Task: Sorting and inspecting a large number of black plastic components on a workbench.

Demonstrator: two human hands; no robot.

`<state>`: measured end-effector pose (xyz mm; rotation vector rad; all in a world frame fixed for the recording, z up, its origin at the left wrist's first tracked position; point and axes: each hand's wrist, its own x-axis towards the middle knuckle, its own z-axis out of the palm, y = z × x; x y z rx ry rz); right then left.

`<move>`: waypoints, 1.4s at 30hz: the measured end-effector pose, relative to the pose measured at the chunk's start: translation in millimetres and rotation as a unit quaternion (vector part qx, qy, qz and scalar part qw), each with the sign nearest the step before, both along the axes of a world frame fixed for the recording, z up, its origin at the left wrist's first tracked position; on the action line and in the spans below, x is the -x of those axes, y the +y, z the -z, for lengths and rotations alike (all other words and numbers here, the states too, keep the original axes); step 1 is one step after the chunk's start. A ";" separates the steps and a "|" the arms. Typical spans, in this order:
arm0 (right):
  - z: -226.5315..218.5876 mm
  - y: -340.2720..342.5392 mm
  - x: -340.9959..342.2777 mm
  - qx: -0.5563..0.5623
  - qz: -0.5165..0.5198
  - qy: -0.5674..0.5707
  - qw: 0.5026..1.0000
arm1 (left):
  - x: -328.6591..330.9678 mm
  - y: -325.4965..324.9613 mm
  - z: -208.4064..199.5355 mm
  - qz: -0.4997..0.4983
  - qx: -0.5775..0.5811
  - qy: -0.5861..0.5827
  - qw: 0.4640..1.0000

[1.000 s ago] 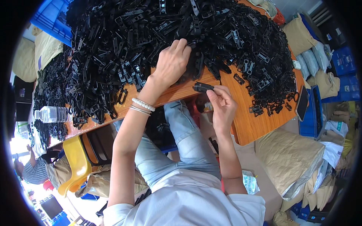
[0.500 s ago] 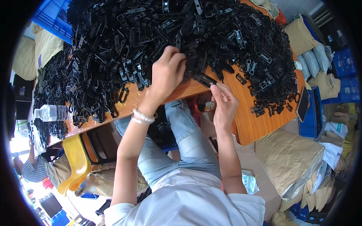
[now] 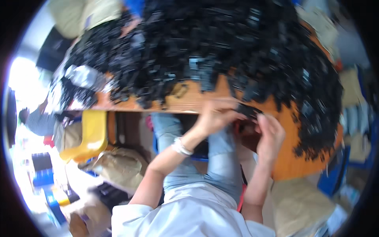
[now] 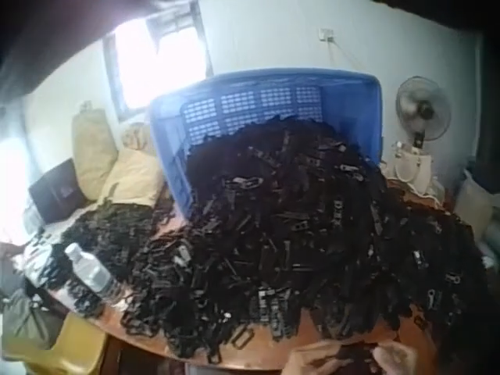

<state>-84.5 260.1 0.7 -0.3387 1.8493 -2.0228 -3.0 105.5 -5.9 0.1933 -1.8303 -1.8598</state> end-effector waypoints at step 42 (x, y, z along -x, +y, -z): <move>-24.0 -26.8 -50.3 0.076 -0.229 0.070 0.968 | -65.2 -10.3 -19.5 0.120 -0.223 -0.060 0.966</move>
